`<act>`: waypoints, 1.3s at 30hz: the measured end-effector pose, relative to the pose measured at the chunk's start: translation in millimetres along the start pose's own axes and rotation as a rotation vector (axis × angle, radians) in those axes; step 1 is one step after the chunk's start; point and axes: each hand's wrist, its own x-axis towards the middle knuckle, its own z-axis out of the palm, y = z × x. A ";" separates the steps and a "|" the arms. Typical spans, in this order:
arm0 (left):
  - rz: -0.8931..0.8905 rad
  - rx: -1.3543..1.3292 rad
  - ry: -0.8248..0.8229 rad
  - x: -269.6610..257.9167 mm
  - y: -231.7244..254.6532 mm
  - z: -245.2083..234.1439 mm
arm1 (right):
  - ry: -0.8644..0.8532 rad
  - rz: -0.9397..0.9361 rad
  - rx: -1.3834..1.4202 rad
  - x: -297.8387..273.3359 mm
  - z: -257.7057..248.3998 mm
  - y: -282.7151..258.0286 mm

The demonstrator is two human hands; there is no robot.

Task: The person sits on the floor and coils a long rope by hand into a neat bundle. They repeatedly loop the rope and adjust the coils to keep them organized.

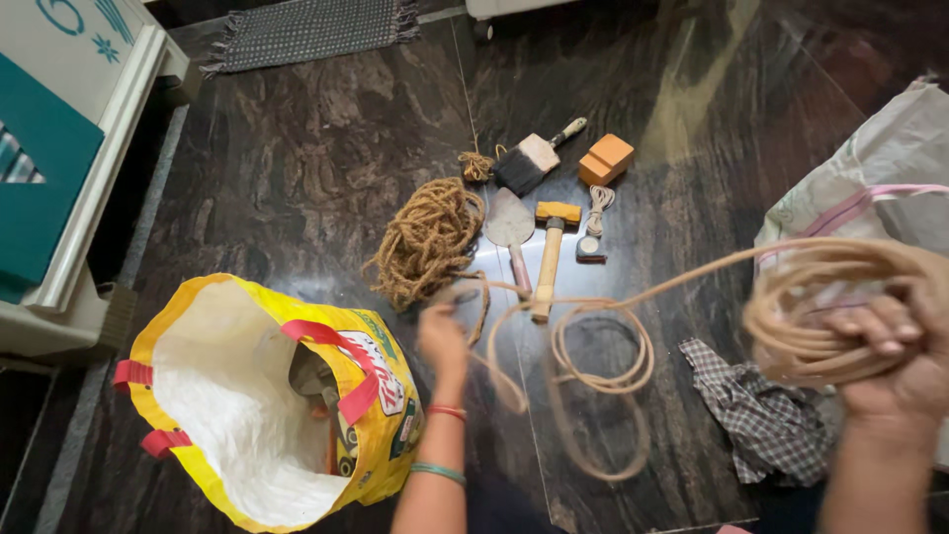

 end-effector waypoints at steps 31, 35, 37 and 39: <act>0.242 0.050 -0.885 -113.9 81.6 91.9 | -0.200 0.149 0.368 -44.0 92.3 32.4; 0.412 0.251 -0.676 -104.6 57.9 85.7 | -0.230 -0.020 0.575 -41.2 70.5 8.9; 0.251 0.159 -0.610 -98.4 59.7 86.9 | -0.278 -0.063 0.479 -39.0 66.2 3.8; 0.163 0.137 -0.540 -88.6 78.2 81.2 | -0.311 -0.087 0.196 -37.3 74.4 0.0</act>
